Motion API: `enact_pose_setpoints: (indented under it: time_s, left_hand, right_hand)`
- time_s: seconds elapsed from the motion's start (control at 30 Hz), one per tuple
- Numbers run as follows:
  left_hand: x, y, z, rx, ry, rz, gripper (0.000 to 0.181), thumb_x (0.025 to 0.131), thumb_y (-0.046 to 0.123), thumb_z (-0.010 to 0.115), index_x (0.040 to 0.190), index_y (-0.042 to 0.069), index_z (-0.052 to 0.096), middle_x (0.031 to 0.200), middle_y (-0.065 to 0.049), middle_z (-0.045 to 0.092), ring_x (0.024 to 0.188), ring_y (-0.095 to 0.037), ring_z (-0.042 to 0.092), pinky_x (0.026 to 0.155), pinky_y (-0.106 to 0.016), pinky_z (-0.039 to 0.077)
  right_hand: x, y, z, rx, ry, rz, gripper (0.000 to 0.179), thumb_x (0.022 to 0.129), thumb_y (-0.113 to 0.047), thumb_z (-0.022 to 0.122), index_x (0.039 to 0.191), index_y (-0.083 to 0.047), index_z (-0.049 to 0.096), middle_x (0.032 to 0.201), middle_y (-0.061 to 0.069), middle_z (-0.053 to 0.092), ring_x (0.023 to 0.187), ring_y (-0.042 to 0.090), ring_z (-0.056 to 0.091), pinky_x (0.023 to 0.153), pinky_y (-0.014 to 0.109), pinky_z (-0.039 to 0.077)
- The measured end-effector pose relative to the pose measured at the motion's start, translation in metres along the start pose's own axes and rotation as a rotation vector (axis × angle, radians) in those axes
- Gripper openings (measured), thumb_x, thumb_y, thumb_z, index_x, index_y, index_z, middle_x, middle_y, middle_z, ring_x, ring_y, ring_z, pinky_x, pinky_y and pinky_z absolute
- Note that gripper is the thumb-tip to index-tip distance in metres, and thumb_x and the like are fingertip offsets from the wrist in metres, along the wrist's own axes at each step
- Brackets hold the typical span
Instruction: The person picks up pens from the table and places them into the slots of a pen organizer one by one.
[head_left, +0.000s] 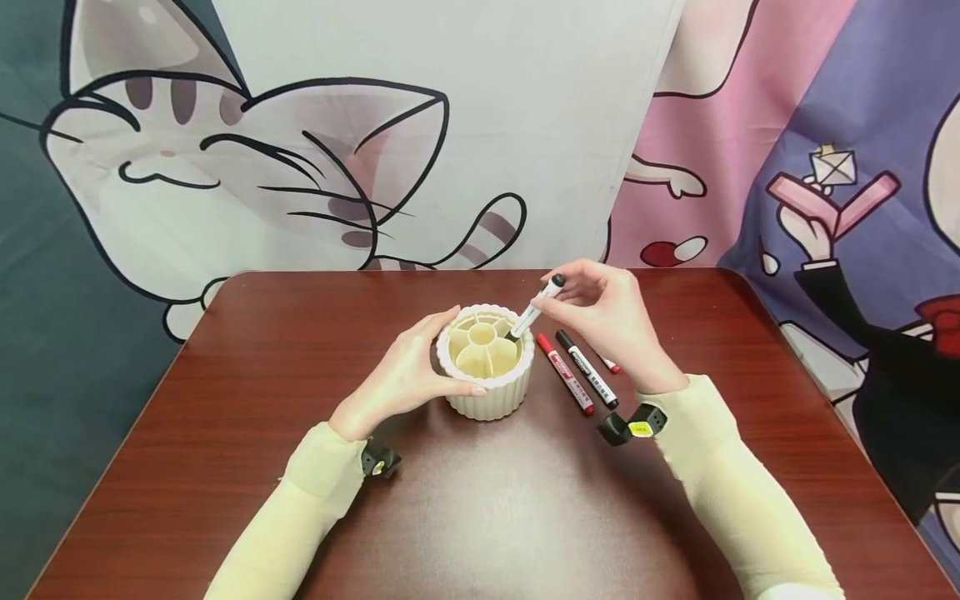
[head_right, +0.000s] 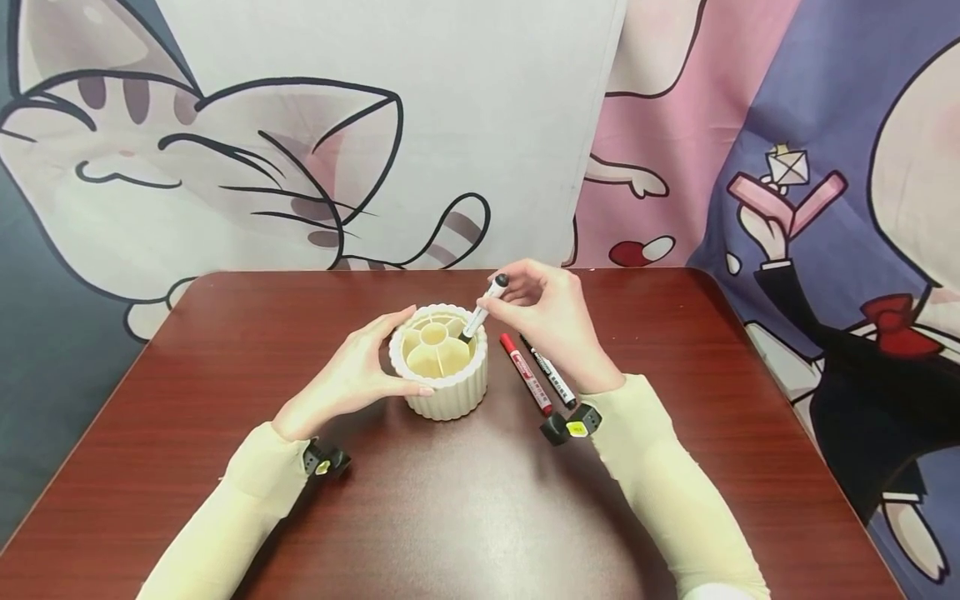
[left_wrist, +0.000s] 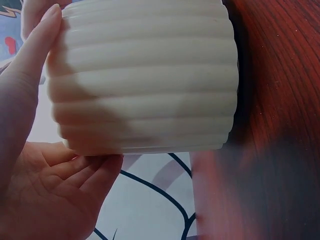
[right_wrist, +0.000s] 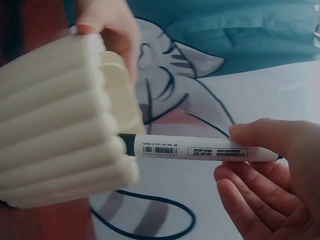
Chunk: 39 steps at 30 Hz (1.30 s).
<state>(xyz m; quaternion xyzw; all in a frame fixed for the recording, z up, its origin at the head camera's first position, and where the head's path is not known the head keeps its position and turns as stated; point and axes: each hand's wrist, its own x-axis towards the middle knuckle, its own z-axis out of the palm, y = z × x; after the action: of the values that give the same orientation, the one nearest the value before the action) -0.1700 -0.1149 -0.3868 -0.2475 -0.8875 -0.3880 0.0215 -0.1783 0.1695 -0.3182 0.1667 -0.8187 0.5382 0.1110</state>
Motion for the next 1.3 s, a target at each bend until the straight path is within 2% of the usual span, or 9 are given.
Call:
enact_pose_setpoints:
  time_s: [0.2, 0.4, 0.73, 0.87, 1.1, 1.3]
  left_hand:
    - [0.000, 0.001, 0.001, 0.001, -0.002, 0.001, 0.115, 0.065, 0.054, 0.094, 0.155, 0.006, 0.041, 0.150, -0.009, 0.048, 0.134, -0.021, 0.048, 0.109, -0.042, 0.041]
    - [0.000, 0.001, 0.001, -0.002, -0.002, 0.010, 0.116, 0.065, 0.054, 0.094, 0.155, 0.005, 0.041, 0.150, -0.009, 0.048, 0.133, -0.021, 0.049, 0.109, -0.042, 0.042]
    - [0.001, -0.001, 0.001, 0.000, -0.005, 0.017, 0.117, 0.064, 0.056, 0.094, 0.155, 0.005, 0.040, 0.150, -0.009, 0.048, 0.134, -0.021, 0.048, 0.109, -0.041, 0.041]
    - [0.001, -0.001, 0.001, 0.015, -0.002, 0.025, 0.117, 0.064, 0.057, 0.093, 0.154, 0.004, 0.041, 0.150, -0.010, 0.049, 0.133, -0.022, 0.049, 0.109, -0.041, 0.041]
    - [-0.003, 0.000, 0.000, 0.070, -0.002, 0.027, 0.118, 0.066, 0.066, 0.088, 0.154, 0.004, 0.040, 0.151, -0.010, 0.048, 0.135, -0.023, 0.048, 0.110, -0.042, 0.040]
    - [-0.009, 0.002, -0.003, 0.109, -0.007, 0.015, 0.117, 0.070, 0.071, 0.081, 0.156, 0.004, 0.039, 0.152, -0.009, 0.047, 0.137, -0.023, 0.045, 0.112, -0.043, 0.038]
  right_hand:
    - [0.002, 0.008, 0.016, -0.054, -0.069, 0.032, 0.026, 0.081, -0.019, 0.089, 0.102, -0.011, 0.074, 0.088, 0.000, 0.073, 0.075, 0.016, 0.070, 0.069, 0.027, 0.059]
    - [0.005, 0.017, 0.029, -0.141, -0.109, 0.016, 0.023, 0.082, -0.018, 0.088, 0.099, -0.012, 0.073, 0.085, -0.004, 0.073, 0.073, 0.012, 0.069, 0.070, 0.031, 0.059]
    - [0.006, 0.029, 0.039, -0.187, -0.110, -0.011, 0.017, 0.083, -0.023, 0.087, 0.092, -0.013, 0.076, 0.081, -0.006, 0.071, 0.071, 0.011, 0.067, 0.068, 0.032, 0.058]
    - [0.004, 0.028, 0.037, -0.190, -0.106, 0.003, 0.021, 0.084, -0.028, 0.087, 0.097, -0.015, 0.077, 0.086, -0.007, 0.072, 0.075, 0.011, 0.068, 0.071, 0.032, 0.057]
    - [-0.003, 0.027, 0.024, -0.168, -0.067, 0.073, 0.033, 0.085, -0.046, 0.083, 0.107, -0.022, 0.077, 0.104, -0.011, 0.072, 0.093, 0.008, 0.067, 0.083, 0.034, 0.056]
    - [-0.009, 0.038, 0.003, -0.225, -0.010, 0.118, 0.036, 0.086, -0.054, 0.078, 0.109, -0.026, 0.078, 0.108, -0.011, 0.072, 0.095, 0.013, 0.065, 0.080, 0.038, 0.052]
